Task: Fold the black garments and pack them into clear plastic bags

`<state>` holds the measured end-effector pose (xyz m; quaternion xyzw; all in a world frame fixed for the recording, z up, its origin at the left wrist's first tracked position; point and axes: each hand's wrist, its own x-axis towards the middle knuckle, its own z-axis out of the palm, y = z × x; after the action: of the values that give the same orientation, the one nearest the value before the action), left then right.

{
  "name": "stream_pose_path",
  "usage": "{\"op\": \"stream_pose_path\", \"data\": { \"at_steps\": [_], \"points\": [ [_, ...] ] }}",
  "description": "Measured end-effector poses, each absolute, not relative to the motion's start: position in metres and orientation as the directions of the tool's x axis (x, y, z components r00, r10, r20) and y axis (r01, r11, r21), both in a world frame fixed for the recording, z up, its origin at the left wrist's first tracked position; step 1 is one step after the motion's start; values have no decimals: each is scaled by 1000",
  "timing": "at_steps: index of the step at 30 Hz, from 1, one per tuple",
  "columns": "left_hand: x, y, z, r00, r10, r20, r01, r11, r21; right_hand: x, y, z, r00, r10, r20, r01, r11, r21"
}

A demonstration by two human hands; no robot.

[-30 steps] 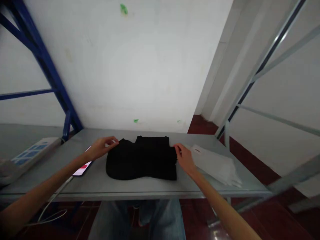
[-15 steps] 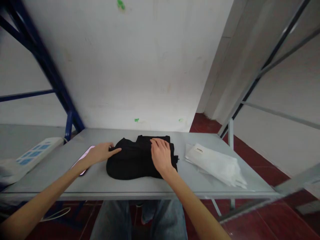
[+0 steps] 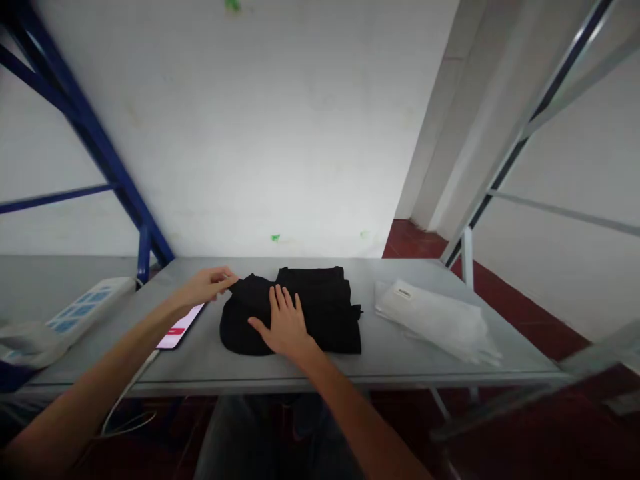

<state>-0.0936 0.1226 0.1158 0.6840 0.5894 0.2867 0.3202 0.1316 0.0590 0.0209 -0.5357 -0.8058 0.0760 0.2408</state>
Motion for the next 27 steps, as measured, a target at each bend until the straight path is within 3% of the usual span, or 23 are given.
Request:
{"op": "stream_pose_path", "data": {
  "at_steps": [5,10,13,17,22,27],
  "points": [
    [-82,117,117,23,997,-73,619,43,785,135,56,27,-287,890,354,837,413,-360],
    [-82,106,115,-46,992,-118,786,109,609,123,55,35,-281,854,437,819,451,-354],
    [-86,101,114,-22,993,-115,867,76,493,111,57,33,-273,878,394,818,427,-385],
    [-94,98,108,22,986,-167,897,54,439,105,60,26,-260,902,346,822,395,-411],
    [-101,103,103,97,970,-221,843,38,536,105,59,23,-269,903,336,820,398,-411],
    [-97,103,112,142,972,-186,618,60,784,106,58,22,-266,899,348,817,402,-414]
  ]
}}
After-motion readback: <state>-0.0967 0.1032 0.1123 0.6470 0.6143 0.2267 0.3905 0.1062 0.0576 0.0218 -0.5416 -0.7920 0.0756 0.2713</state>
